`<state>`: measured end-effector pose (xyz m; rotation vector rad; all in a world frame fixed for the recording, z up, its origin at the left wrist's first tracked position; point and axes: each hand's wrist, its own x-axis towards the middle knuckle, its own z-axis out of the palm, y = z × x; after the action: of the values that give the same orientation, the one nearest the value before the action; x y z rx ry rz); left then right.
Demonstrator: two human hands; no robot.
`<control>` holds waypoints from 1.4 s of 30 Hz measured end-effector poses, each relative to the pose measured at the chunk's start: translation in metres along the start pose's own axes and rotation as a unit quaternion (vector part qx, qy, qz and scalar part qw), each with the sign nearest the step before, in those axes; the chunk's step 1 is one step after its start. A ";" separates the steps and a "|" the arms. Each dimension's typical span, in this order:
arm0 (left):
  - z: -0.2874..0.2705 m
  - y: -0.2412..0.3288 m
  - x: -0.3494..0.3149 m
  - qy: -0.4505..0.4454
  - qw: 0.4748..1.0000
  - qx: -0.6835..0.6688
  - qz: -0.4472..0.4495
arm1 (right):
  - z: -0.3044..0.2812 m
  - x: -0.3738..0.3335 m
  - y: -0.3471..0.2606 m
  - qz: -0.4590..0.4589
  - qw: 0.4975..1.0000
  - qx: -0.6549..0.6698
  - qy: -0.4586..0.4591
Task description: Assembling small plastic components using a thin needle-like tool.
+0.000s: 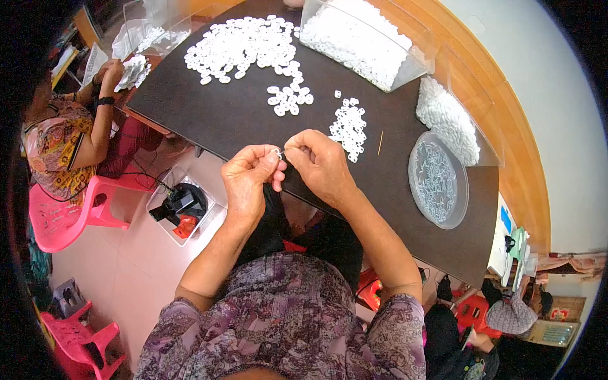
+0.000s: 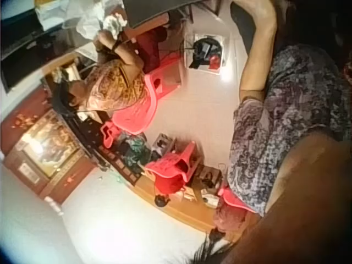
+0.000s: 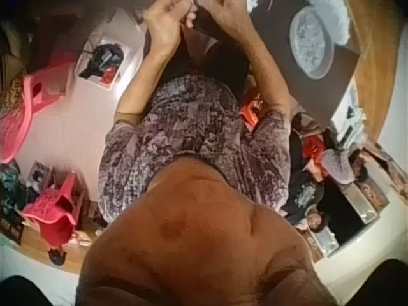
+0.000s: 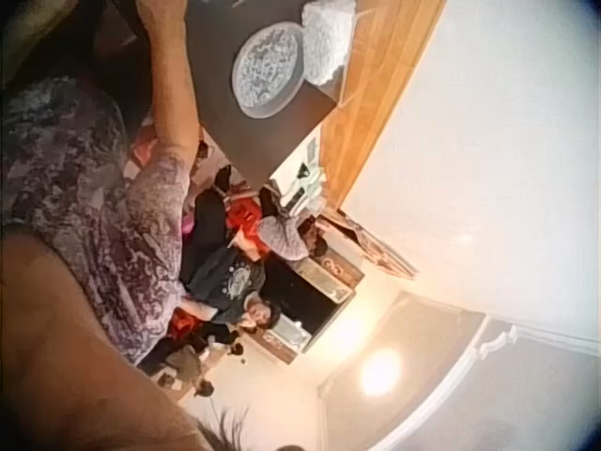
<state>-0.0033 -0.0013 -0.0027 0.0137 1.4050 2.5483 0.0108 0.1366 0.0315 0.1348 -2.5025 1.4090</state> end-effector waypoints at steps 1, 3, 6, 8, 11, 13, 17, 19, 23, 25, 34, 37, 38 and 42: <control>0.001 0.000 0.000 -0.001 1.000 0.000 -0.001 | 0.000 0.000 0.000 -0.004 1.000 -0.015 -0.006; 0.001 -0.001 0.001 -0.006 1.000 -0.003 -0.002 | -0.001 0.000 0.001 0.003 1.000 -0.009 -0.007; 0.002 0.001 0.000 -0.004 1.000 -0.003 0.004 | -0.001 0.001 -0.005 0.010 1.000 -0.003 -0.017; 0.002 0.001 0.000 -0.005 1.000 -0.004 0.004 | -0.001 0.001 -0.006 0.011 1.000 -0.007 -0.022; 0.003 -0.001 0.000 -0.010 1.000 -0.009 0.008 | -0.001 0.000 -0.004 -0.001 1.000 -0.014 -0.010; 0.003 -0.002 0.000 -0.009 1.000 -0.008 0.009 | 0.000 -0.001 -0.004 0.053 0.998 -0.016 -0.033; 0.002 -0.004 -0.001 -0.007 1.000 -0.006 0.016 | 0.008 -0.002 -0.003 0.042 0.998 -0.036 -0.020; 0.000 -0.006 0.000 -0.001 1.000 -0.007 0.027 | 0.012 -0.002 0.004 -0.001 0.999 -0.040 -0.010; 0.001 -0.005 0.001 0.008 0.999 0.002 0.037 | 0.014 -0.001 0.006 -0.055 0.998 -0.035 -0.004; 0.001 -0.004 0.001 0.006 0.999 0.005 0.033 | 0.015 -0.001 0.007 -0.063 0.997 -0.038 -0.003; 0.002 -0.002 0.004 -0.004 0.999 -0.042 0.007 | 0.003 0.000 0.008 -0.007 1.000 0.009 -0.027; 0.000 0.001 0.003 0.007 0.999 -0.041 -0.008 | -0.003 0.005 0.006 0.032 0.999 0.009 0.034; -0.001 0.002 0.002 0.009 0.999 -0.043 -0.011 | -0.006 0.008 0.010 0.030 0.999 0.009 0.033; -0.004 0.002 0.001 0.012 0.998 -0.068 -0.013 | -0.012 0.025 0.020 -0.019 0.992 -0.112 0.057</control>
<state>-0.0056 -0.0054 -0.0029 -0.0585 1.2293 2.6253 -0.0156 0.1589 0.0279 0.0559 -2.5261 1.0781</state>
